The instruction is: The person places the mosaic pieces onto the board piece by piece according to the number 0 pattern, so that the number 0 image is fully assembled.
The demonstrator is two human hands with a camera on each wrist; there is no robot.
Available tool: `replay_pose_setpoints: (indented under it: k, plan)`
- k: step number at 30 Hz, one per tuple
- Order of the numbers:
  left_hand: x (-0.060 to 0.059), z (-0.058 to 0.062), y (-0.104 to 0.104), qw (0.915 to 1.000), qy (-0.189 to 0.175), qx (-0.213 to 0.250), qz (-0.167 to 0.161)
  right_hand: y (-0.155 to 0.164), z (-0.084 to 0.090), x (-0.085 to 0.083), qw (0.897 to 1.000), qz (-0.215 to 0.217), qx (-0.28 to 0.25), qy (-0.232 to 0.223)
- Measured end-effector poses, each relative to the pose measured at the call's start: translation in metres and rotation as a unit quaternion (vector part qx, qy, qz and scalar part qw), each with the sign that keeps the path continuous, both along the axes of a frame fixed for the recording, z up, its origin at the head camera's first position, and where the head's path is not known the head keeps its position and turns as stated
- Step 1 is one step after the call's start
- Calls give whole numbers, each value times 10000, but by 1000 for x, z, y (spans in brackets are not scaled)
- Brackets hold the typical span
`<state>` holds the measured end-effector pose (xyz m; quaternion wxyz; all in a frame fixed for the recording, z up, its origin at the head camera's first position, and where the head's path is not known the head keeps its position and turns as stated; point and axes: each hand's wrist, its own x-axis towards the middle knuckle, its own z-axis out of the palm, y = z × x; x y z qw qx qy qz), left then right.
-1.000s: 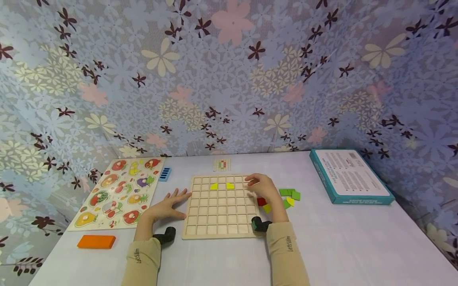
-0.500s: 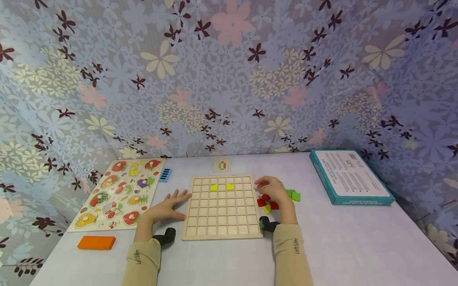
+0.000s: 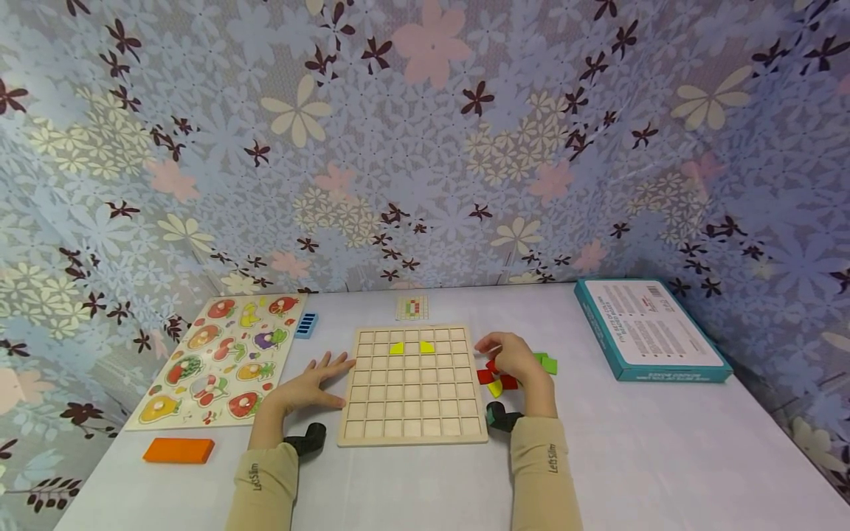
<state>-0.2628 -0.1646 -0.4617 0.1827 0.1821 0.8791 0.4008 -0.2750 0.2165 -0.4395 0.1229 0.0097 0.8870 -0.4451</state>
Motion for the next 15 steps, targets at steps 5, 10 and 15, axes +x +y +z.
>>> replay_pose_setpoints:
  k: [5,10,15]
  plan:
    - [0,0,0,10000,-18,4,18,2,0,2,9994,77,318,95]
    - [0,1,1,10000,-66,25,56,3,2,4,9980,102,586,197]
    - [0,1,1,10000,-73,27,47,2,2,4,9976,34,680,150]
